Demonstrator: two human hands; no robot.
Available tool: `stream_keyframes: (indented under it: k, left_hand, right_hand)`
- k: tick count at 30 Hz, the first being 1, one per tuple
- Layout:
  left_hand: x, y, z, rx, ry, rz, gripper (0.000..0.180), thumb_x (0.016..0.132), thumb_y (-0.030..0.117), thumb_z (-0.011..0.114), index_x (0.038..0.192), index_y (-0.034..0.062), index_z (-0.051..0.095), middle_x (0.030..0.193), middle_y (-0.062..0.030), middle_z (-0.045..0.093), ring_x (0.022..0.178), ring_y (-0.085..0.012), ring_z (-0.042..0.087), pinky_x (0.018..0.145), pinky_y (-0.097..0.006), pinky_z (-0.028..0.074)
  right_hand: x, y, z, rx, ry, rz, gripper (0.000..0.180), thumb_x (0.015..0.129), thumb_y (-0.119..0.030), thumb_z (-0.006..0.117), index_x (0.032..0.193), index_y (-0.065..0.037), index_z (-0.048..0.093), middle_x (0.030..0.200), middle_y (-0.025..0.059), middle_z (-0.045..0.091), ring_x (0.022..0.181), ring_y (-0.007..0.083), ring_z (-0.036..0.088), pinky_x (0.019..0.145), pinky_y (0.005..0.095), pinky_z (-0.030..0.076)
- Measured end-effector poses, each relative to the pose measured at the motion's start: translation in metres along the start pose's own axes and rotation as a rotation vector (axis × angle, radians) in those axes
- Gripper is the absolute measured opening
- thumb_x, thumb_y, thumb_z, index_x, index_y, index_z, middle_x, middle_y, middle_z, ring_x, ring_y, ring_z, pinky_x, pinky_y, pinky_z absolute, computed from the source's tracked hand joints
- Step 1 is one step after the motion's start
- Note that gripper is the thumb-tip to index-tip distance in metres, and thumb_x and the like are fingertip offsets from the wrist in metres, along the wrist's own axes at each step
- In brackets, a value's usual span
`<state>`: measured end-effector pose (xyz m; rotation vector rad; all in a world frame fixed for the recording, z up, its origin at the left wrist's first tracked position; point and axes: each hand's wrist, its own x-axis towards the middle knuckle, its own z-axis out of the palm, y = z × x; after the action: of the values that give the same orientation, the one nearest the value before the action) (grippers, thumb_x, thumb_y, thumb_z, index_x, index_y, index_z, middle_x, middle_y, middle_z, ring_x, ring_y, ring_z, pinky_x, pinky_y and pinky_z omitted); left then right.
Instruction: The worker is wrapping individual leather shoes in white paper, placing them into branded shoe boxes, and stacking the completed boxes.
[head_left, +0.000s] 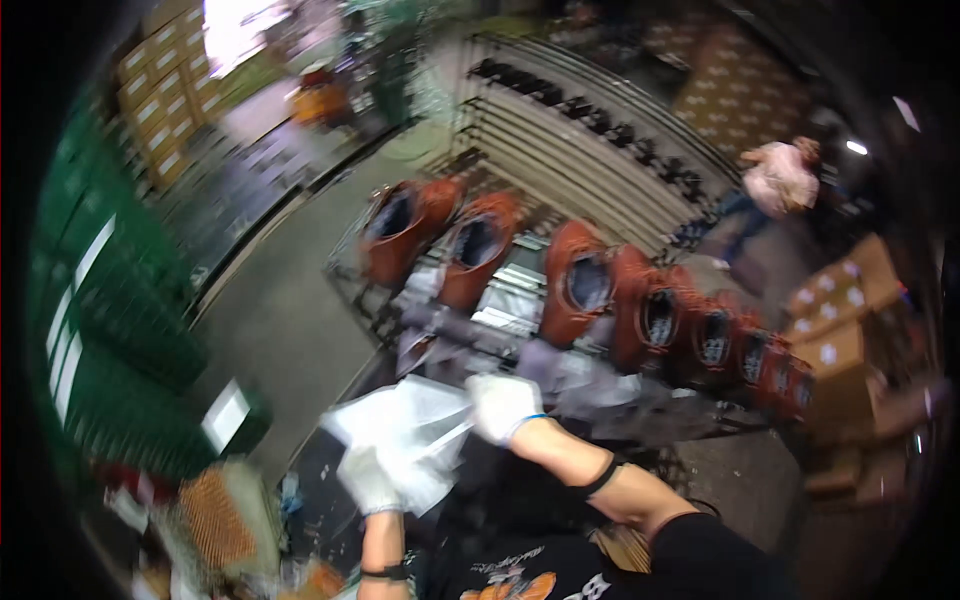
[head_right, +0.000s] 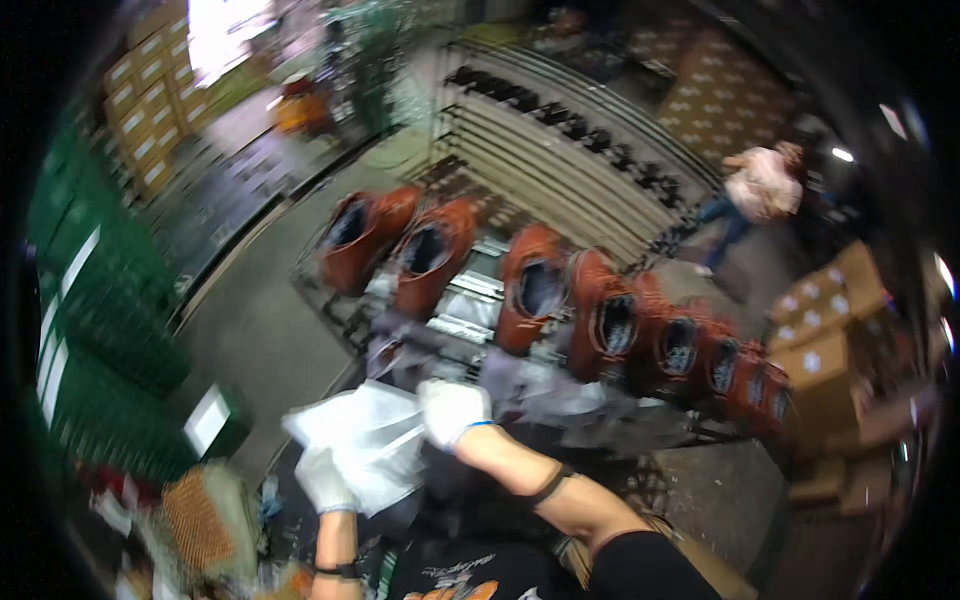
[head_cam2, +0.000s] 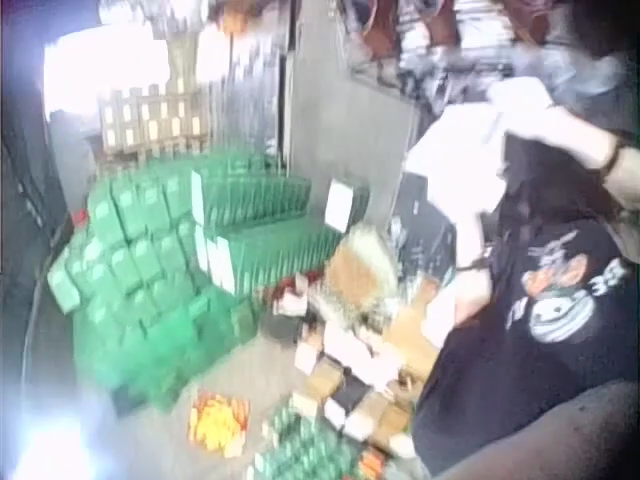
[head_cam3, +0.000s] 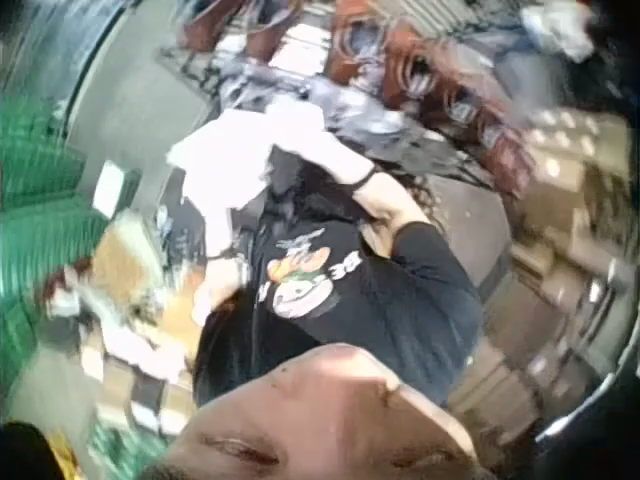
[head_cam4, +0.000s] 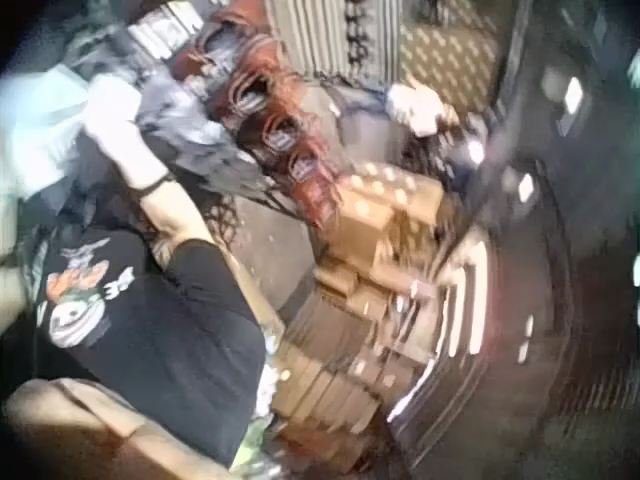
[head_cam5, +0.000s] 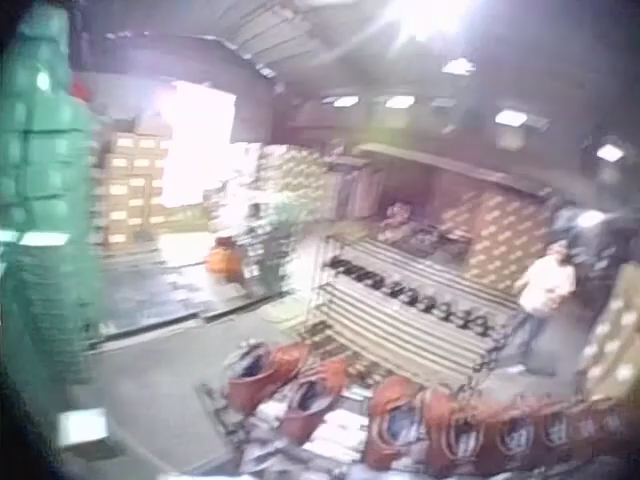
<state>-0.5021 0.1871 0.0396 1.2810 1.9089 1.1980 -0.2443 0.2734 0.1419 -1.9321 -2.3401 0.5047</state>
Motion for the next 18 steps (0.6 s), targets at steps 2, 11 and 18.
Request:
stream_keyframes:
  k: [2, 11, 18]
  left_hand:
    - [0.004, 0.013, -0.008, -0.216, 0.070, -0.085, 0.026, 0.098, 0.003, 0.052, 0.099, -0.0138, 0.071, 0.086, -0.0057, 0.074, 0.074, -0.0150, 0.063, 0.071, -0.035, 0.054]
    - [-0.009, 0.001, -0.001, -0.182, 0.270, 0.086, 0.029, 0.103, 0.007, 0.052, 0.107, -0.0139, 0.071, 0.094, -0.0140, 0.076, 0.086, -0.0205, 0.068, 0.078, -0.038, 0.054]
    - [-0.023, -0.005, -0.010, -0.501, 0.164, -0.393, 0.019, 0.105, 0.008, 0.063, 0.110, -0.0064, 0.075, 0.086, -0.0043, 0.073, 0.081, -0.0118, 0.064, 0.075, -0.031, 0.053]
  right_hand:
    - [0.034, -0.019, -0.023, -0.015, -0.187, -0.078, 0.032, 0.095, -0.021, 0.063, 0.119, -0.003, 0.074, 0.124, 0.0261, 0.074, 0.116, 0.0423, 0.074, 0.097, 0.0510, 0.062]
    - [0.214, -0.108, -0.111, 0.142, 0.159, 0.015, 0.046, 0.096, -0.042, 0.068, 0.113, -0.002, 0.082, 0.113, 0.0213, 0.081, 0.102, 0.0378, 0.079, 0.088, 0.0512, 0.063]
    - [0.034, -0.069, -0.129, 0.370, 0.412, -0.359, 0.036, 0.100, -0.036, 0.071, 0.099, -0.001, 0.076, 0.092, 0.0223, 0.076, 0.084, 0.0397, 0.075, 0.074, 0.0465, 0.058]
